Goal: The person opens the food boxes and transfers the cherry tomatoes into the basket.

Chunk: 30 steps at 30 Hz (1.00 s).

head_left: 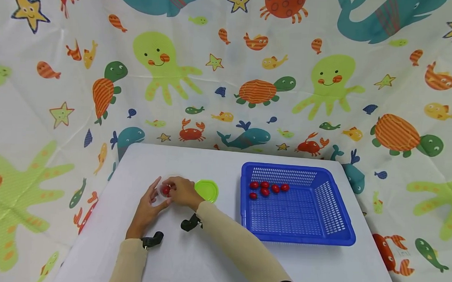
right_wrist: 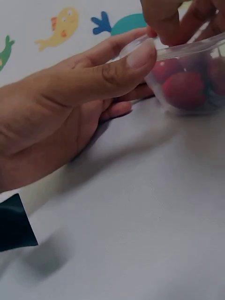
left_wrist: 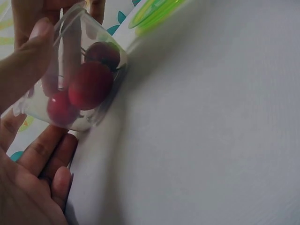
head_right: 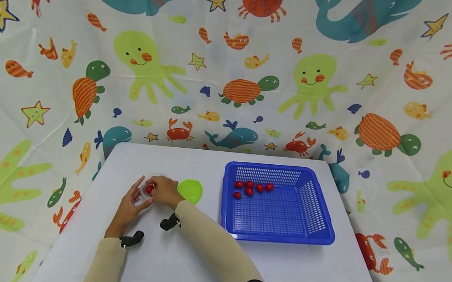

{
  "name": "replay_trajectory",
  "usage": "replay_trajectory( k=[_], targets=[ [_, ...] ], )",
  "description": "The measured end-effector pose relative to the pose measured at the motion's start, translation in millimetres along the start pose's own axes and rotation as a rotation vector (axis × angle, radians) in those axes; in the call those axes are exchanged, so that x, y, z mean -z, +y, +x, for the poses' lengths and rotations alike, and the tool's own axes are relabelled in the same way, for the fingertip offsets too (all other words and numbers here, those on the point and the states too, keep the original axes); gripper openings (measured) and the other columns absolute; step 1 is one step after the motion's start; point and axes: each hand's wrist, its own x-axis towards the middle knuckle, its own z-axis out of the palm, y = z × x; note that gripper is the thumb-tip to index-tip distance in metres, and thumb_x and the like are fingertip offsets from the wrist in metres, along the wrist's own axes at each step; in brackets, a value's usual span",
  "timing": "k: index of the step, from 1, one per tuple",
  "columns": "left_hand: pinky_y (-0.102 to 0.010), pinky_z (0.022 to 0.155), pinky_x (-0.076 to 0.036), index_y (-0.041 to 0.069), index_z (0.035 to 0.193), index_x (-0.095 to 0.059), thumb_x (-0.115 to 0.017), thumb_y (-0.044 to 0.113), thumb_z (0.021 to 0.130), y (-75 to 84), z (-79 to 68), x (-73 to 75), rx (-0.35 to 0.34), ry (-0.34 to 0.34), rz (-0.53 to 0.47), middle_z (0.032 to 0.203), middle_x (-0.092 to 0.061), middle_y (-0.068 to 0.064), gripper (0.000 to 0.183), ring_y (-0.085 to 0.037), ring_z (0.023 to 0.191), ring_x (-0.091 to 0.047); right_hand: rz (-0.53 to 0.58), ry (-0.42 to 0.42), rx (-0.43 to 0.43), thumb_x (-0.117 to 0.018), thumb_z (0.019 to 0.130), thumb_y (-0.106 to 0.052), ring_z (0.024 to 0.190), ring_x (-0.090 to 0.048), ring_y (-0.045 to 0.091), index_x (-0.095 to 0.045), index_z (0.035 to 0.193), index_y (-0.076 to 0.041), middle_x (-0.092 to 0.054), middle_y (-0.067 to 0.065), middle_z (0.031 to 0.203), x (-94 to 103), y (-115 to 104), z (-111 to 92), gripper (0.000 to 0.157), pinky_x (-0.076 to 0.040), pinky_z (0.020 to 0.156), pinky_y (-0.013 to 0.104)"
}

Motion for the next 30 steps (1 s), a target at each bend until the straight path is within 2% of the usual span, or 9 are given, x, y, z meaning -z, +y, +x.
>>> replay_trajectory(
  k=[2, 5, 7, 11, 14, 21, 25, 30],
  targets=[
    [-0.068, 0.128, -0.029, 0.035, 0.171, -0.018, -0.079, 0.038, 0.097, -0.3, -0.3, 0.4, 0.004, 0.000, -0.001, 0.179, -0.021, -0.012, 0.096, -0.044, 0.160, -0.032, 0.081, 0.003, -0.018, -0.065, 0.104, -0.012, 0.100, -0.061, 0.005, -0.074, 0.135, -0.026, -0.074, -0.007, 0.125, 2.0, 1.5, -0.1, 0.034, -0.051, 0.091, 0.022],
    [-0.067, 0.128, -0.029, 0.038, 0.171, -0.018, -0.079, 0.040, 0.097, -0.1, -1.2, 0.7, 0.006, 0.003, 0.004, 0.179, -0.019, -0.010, 0.096, -0.044, 0.160, -0.032, 0.122, 0.011, -0.034, -0.066, 0.105, -0.012, 0.098, -0.060, 0.004, -0.075, 0.133, -0.025, -0.073, -0.006, 0.126, 3.6, 2.1, -0.7, 0.032, -0.055, 0.088, 0.018],
    [-0.068, 0.127, -0.029, 0.036, 0.171, -0.019, -0.079, 0.039, 0.097, 0.4, -1.5, 0.7, 0.002, 0.003, 0.000, 0.179, -0.020, -0.010, 0.095, -0.044, 0.160, -0.032, 0.069, 0.011, -0.025, -0.066, 0.105, -0.011, 0.099, -0.060, 0.004, -0.076, 0.130, -0.025, -0.074, -0.006, 0.123, 3.7, 1.3, -0.8, 0.030, -0.052, 0.093, 0.020],
    [-0.069, 0.127, -0.028, 0.031, 0.171, -0.020, -0.079, 0.037, 0.097, 1.0, -0.9, 0.0, -0.009, -0.003, -0.013, 0.179, -0.022, -0.011, 0.095, -0.044, 0.160, -0.033, -0.131, -0.002, 0.028, -0.067, 0.104, -0.013, 0.104, -0.062, 0.005, -0.077, 0.125, -0.027, -0.074, -0.008, 0.116, 0.8, -1.5, 0.1, 0.028, -0.045, 0.096, 0.033],
    [-0.070, 0.127, -0.027, 0.028, 0.171, -0.021, -0.079, 0.034, 0.097, 0.4, -0.3, -0.6, -0.022, -0.004, -0.016, 0.178, -0.024, -0.012, 0.095, -0.045, 0.159, -0.033, -0.179, -0.019, 0.059, -0.070, 0.102, -0.014, 0.108, -0.062, 0.005, -0.077, 0.126, -0.028, -0.073, -0.010, 0.117, -2.0, -1.7, 1.2, 0.029, -0.046, 0.097, 0.036],
    [-0.070, 0.127, -0.028, 0.029, 0.171, -0.021, -0.080, 0.033, 0.097, 1.0, -0.1, -0.7, -0.029, -0.006, -0.022, 0.174, -0.032, -0.017, 0.095, -0.044, 0.159, -0.034, 0.048, -0.011, 0.015, -0.069, 0.101, -0.010, 0.095, -0.058, 0.003, -0.077, 0.126, -0.027, -0.069, -0.012, 0.107, -0.9, 4.7, 2.9, 0.031, -0.042, 0.099, 0.035],
    [-0.070, 0.127, -0.029, 0.027, 0.171, -0.022, -0.080, 0.032, 0.097, 2.4, -0.9, 0.2, -0.038, -0.002, -0.016, 0.172, -0.035, -0.019, 0.095, -0.045, 0.159, -0.034, 0.111, -0.020, 0.018, -0.075, 0.099, -0.013, 0.093, -0.060, -0.001, -0.078, 0.126, -0.027, -0.070, -0.015, 0.106, -0.1, 6.6, 3.0, 0.031, -0.042, 0.098, 0.032],
    [-0.070, 0.126, -0.030, 0.026, 0.171, -0.021, -0.080, 0.028, 0.097, 2.5, -1.9, 0.0, -0.047, 0.001, -0.007, 0.170, -0.038, -0.022, 0.095, -0.046, 0.158, -0.035, 0.203, -0.037, -0.006, -0.082, 0.094, -0.013, 0.088, -0.062, 0.000, -0.079, 0.124, -0.027, -0.071, -0.016, 0.100, 0.2, 5.0, 0.7, 0.033, -0.053, 0.084, 0.020]
  ],
)
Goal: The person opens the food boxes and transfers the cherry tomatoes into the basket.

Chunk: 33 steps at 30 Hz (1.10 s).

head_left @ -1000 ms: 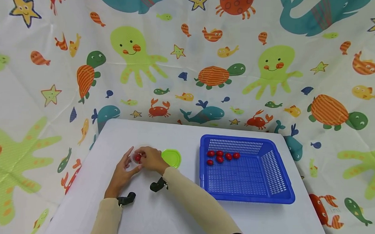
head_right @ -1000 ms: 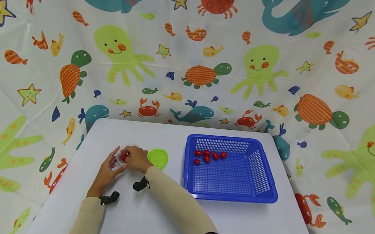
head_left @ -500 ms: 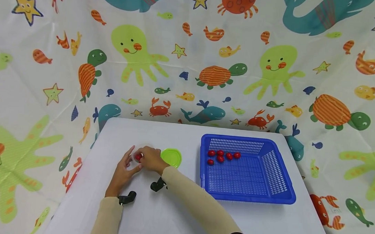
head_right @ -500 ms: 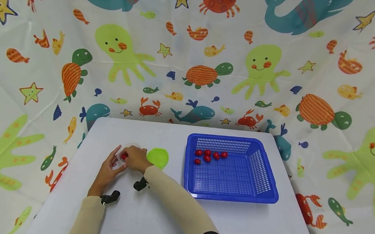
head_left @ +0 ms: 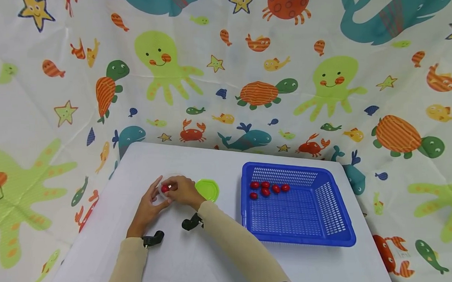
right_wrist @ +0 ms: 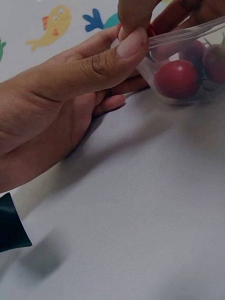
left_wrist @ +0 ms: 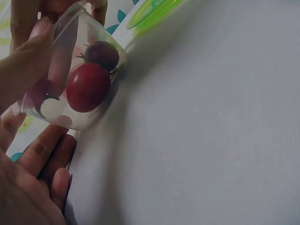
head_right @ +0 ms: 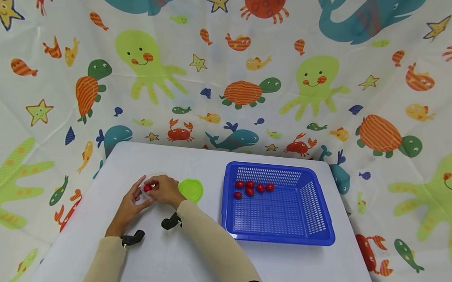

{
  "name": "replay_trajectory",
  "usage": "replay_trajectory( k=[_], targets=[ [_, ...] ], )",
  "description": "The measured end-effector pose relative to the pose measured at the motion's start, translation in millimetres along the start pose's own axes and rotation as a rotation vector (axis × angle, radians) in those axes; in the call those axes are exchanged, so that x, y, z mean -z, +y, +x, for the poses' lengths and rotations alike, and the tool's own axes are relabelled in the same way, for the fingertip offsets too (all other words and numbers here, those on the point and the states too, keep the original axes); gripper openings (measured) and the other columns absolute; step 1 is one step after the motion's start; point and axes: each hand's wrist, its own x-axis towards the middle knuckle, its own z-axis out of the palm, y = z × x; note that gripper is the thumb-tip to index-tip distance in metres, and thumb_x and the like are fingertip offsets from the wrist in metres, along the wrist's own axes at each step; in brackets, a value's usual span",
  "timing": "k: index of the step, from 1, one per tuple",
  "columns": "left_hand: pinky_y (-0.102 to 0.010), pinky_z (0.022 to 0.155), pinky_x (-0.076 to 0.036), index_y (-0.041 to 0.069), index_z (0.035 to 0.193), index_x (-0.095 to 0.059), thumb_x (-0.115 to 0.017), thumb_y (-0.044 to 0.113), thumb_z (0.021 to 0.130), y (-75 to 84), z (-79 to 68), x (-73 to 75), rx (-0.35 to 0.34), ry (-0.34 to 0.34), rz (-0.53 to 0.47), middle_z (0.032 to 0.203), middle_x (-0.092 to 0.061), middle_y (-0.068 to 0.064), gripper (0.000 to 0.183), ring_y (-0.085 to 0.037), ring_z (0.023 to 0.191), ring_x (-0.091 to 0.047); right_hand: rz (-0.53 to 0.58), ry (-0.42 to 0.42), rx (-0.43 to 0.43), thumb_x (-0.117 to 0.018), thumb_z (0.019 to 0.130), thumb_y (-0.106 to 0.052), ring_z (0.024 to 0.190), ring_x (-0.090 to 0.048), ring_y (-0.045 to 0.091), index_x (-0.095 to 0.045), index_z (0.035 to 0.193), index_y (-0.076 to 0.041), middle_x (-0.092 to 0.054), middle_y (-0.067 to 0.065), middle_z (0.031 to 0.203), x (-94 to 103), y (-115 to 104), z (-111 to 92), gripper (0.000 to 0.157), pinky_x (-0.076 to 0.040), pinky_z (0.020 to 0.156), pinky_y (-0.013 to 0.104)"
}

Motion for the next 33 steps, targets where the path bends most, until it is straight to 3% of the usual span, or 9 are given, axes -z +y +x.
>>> replay_trajectory(
  k=[12, 19, 26, 33],
  targets=[
    [-0.070, 0.127, -0.029, 0.030, 0.171, -0.020, -0.081, 0.031, 0.096, -2.5, 1.2, -0.3, 0.009, 0.001, 0.002, 0.172, -0.035, -0.019, 0.097, -0.046, 0.157, -0.037, 0.102, 0.047, 0.011, -0.084, 0.093, -0.015, 0.087, -0.063, 0.001, -0.080, 0.120, -0.024, -0.073, -0.013, 0.102, 0.3, 1, -5, 0.029, -0.058, 0.074, 0.015],
    [-0.070, 0.128, -0.026, 0.034, 0.171, -0.019, -0.081, 0.035, 0.096, -1.0, 1.6, 0.2, 0.029, -0.012, -0.011, 0.175, -0.031, -0.016, 0.097, -0.044, 0.159, -0.035, 0.138, 0.100, 0.055, -0.082, 0.095, -0.019, 0.092, -0.065, 0.000, -0.079, 0.126, -0.024, -0.076, -0.012, 0.112, 7.1, 5, -9, 0.032, -0.058, 0.080, 0.013],
    [-0.068, 0.129, -0.025, 0.039, 0.171, -0.016, -0.081, 0.042, 0.095, 0.3, 0.4, 1.4, 0.068, -0.016, -0.003, 0.181, -0.016, -0.005, 0.100, -0.043, 0.162, -0.028, 0.163, 0.165, 0.012, -0.079, 0.098, -0.022, 0.093, -0.066, 0.000, -0.078, 0.127, -0.028, -0.076, -0.013, 0.117, 11.4, 3, -13, 0.031, -0.060, 0.077, 0.015],
    [-0.071, 0.129, -0.021, 0.034, 0.172, -0.013, -0.083, 0.029, 0.094, -1.3, 1.3, 0.1, 0.054, -0.019, -0.063, 0.175, -0.032, -0.014, 0.105, -0.046, 0.164, -0.020, 0.194, 0.185, -0.023, -0.078, 0.099, -0.025, 0.094, -0.068, 0.000, -0.077, 0.129, -0.029, -0.077, -0.015, 0.115, 12.7, 7, -18, 0.030, -0.060, 0.080, 0.016]
  ],
)
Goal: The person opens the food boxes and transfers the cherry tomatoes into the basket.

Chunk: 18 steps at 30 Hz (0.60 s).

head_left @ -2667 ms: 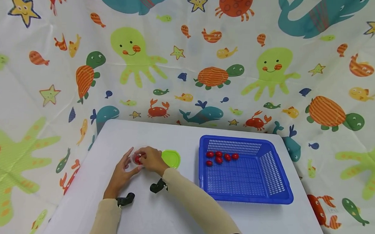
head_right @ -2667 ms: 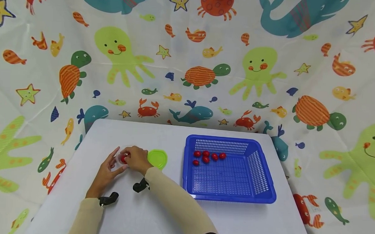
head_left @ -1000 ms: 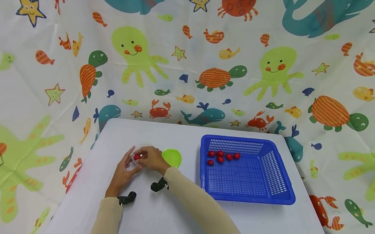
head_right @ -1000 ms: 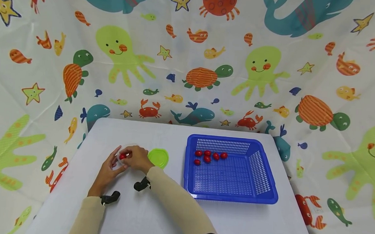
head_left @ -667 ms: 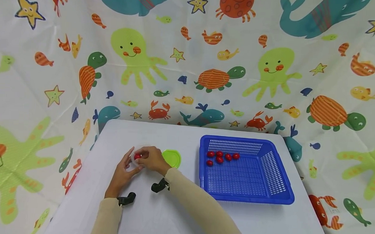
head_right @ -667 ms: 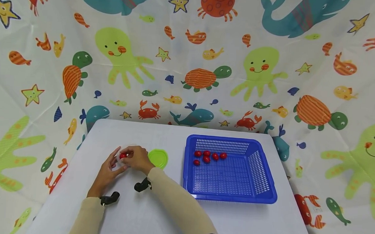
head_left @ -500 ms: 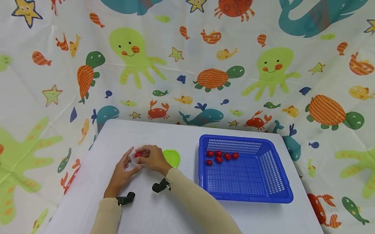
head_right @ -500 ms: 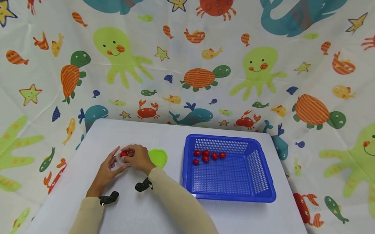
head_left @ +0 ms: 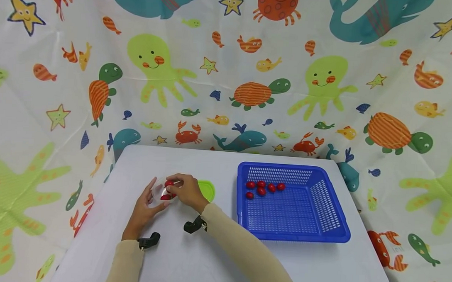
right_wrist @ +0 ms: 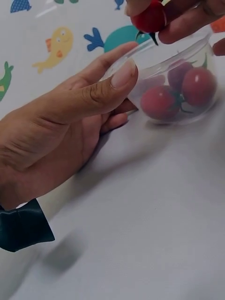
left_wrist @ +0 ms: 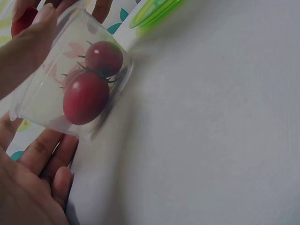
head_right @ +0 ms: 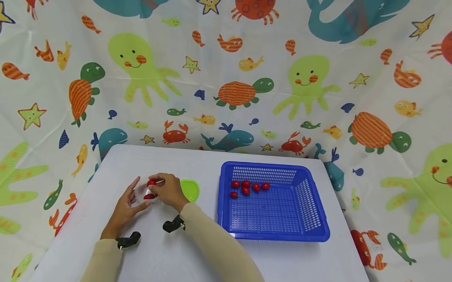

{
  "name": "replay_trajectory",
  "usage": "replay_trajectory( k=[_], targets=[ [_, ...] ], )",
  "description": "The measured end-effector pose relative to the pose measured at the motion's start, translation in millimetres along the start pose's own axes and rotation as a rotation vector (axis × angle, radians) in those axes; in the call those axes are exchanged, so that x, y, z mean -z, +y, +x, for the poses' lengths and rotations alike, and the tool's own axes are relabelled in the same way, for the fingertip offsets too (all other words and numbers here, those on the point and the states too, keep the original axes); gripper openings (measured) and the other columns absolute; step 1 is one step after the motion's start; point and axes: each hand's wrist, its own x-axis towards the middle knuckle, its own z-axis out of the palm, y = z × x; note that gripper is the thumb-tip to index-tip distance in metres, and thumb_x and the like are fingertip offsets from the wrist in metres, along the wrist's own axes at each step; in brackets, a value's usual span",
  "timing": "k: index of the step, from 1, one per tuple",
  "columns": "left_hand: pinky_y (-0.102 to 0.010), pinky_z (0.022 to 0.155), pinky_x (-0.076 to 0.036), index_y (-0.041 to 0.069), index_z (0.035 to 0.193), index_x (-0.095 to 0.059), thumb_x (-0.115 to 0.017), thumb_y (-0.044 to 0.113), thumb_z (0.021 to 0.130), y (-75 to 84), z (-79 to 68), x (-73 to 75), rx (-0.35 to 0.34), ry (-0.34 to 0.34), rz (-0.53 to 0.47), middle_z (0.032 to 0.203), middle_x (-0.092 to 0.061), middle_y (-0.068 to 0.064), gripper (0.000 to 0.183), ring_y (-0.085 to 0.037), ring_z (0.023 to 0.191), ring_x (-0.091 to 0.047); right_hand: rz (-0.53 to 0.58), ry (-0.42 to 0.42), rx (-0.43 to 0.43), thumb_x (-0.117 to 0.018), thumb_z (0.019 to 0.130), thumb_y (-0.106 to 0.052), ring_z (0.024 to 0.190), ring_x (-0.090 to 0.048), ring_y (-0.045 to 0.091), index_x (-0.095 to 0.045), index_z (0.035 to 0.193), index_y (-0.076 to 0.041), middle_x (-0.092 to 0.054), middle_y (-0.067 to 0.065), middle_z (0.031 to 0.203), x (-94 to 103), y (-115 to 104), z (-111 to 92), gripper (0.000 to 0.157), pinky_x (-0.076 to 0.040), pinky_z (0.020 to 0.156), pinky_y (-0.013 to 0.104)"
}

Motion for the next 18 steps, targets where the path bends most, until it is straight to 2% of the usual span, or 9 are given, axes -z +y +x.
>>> replay_trajectory(
  k=[7, 13, 18],
  targets=[
    [-0.072, 0.128, -0.021, 0.033, 0.172, -0.011, -0.084, 0.027, 0.094, 5.2, -2.9, -1.2, 0.011, 0.000, -0.013, 0.175, -0.032, -0.016, 0.108, -0.047, 0.164, -0.020, 0.022, 0.022, 0.020, -0.077, 0.100, -0.024, 0.097, -0.068, 0.000, -0.077, 0.129, -0.027, -0.077, -0.014, 0.117, 7.0, -2, -7, 0.030, -0.061, 0.081, 0.018],
    [-0.071, 0.129, -0.022, 0.032, 0.172, -0.014, -0.083, 0.031, 0.094, 3.6, -0.9, -2.8, -0.002, 0.008, 0.020, 0.173, -0.035, -0.016, 0.104, -0.047, 0.164, -0.020, 0.050, 0.082, 0.039, -0.078, 0.099, -0.023, 0.102, -0.067, 0.001, -0.075, 0.131, -0.030, -0.075, -0.014, 0.124, 20.8, -2, -11, 0.033, -0.061, 0.084, 0.018],
    [-0.069, 0.129, -0.024, 0.032, 0.172, -0.016, -0.083, 0.032, 0.094, 0.3, 0.2, -3.1, 0.009, 0.018, 0.035, 0.172, -0.038, -0.015, 0.102, -0.047, 0.163, -0.021, 0.093, 0.117, 0.044, -0.078, 0.098, -0.022, 0.102, -0.069, 0.001, -0.075, 0.131, -0.029, -0.076, -0.015, 0.118, 31.4, -1, -13, 0.033, -0.061, 0.087, 0.019]
  ],
)
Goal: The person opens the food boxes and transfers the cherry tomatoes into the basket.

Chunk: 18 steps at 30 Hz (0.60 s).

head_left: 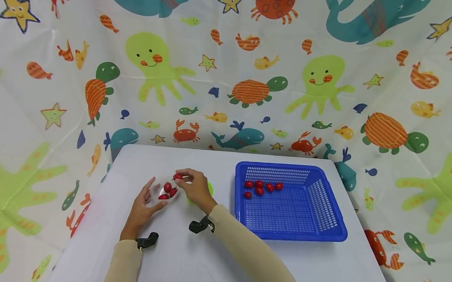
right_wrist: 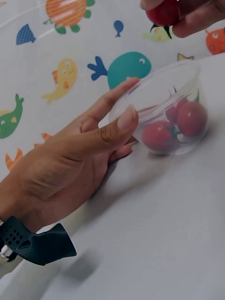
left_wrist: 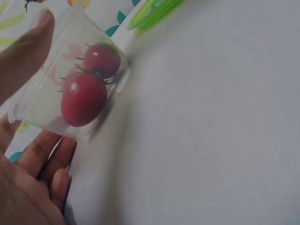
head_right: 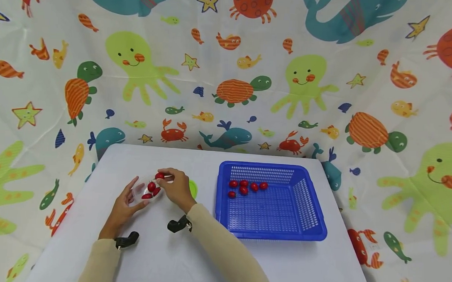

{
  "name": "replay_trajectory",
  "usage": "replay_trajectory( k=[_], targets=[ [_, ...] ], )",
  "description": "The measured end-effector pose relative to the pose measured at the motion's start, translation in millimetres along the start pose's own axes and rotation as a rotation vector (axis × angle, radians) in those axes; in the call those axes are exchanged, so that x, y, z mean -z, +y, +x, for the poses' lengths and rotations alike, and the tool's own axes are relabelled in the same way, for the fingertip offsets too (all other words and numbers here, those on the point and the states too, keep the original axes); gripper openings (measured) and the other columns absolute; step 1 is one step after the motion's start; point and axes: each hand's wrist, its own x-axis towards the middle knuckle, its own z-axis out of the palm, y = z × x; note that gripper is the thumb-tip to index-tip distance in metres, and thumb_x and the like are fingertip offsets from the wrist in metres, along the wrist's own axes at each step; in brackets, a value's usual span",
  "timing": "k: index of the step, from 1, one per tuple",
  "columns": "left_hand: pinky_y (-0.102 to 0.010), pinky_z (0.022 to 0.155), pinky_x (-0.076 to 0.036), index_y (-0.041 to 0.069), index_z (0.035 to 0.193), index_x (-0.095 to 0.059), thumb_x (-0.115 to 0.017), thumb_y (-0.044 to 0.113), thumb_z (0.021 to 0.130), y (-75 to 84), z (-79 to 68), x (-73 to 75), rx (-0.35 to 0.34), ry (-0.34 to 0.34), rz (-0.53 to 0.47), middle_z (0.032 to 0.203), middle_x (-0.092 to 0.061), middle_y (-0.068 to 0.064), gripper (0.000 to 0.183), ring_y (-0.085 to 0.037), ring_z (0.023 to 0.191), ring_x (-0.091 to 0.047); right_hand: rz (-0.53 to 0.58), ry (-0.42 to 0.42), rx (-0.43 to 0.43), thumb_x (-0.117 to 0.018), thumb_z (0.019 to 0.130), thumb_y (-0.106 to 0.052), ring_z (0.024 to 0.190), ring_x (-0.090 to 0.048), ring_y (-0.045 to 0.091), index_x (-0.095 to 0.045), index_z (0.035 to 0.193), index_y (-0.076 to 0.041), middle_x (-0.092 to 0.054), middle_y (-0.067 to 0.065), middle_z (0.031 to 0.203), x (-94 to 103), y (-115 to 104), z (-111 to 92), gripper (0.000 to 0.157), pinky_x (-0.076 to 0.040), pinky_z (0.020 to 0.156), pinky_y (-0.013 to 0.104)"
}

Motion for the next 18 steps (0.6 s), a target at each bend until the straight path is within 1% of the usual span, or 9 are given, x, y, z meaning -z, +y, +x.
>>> replay_trajectory(
  k=[6, 11, 13, 18],
  targets=[
    [-0.070, 0.129, -0.023, 0.031, 0.172, -0.015, -0.082, 0.030, 0.095, 0.0, -1.0, 0.1, 0.000, -0.005, -0.005, 0.173, -0.036, -0.015, 0.102, -0.048, 0.163, -0.019, 0.004, 0.031, -0.037, -0.076, 0.100, -0.021, 0.103, -0.069, 0.003, -0.075, 0.132, -0.027, -0.077, -0.016, 0.116, 11.1, -7, -7, 0.033, -0.061, 0.089, 0.022],
    [-0.068, 0.130, -0.023, 0.032, 0.172, -0.016, -0.082, 0.035, 0.095, -0.1, -2.4, -0.7, 0.005, -0.006, -0.001, 0.174, -0.035, -0.014, 0.101, -0.047, 0.164, -0.019, 0.048, 0.054, -0.070, -0.074, 0.102, -0.019, 0.108, -0.070, 0.006, -0.075, 0.131, -0.029, -0.075, -0.014, 0.118, 22.3, -13, -12, 0.031, -0.063, 0.094, 0.026],
    [-0.068, 0.130, -0.023, 0.033, 0.172, -0.016, -0.082, 0.037, 0.095, -0.3, -2.9, -1.1, 0.005, -0.007, -0.002, 0.174, -0.035, -0.013, 0.101, -0.046, 0.164, -0.019, 0.070, 0.051, -0.074, -0.073, 0.102, -0.018, 0.110, -0.070, 0.008, -0.074, 0.131, -0.028, -0.075, -0.013, 0.120, 29.2, -16, -15, 0.031, -0.063, 0.096, 0.028],
    [-0.068, 0.130, -0.022, 0.034, 0.172, -0.016, -0.081, 0.035, 0.096, -0.5, -3.0, -2.1, -0.006, -0.007, -0.005, 0.173, -0.036, -0.012, 0.100, -0.046, 0.164, -0.018, 0.134, 0.028, -0.100, -0.070, 0.104, -0.015, 0.115, -0.071, 0.011, -0.073, 0.133, -0.028, -0.074, -0.008, 0.125, 49.9, -23, -22, 0.033, -0.061, 0.102, 0.030]
  ],
)
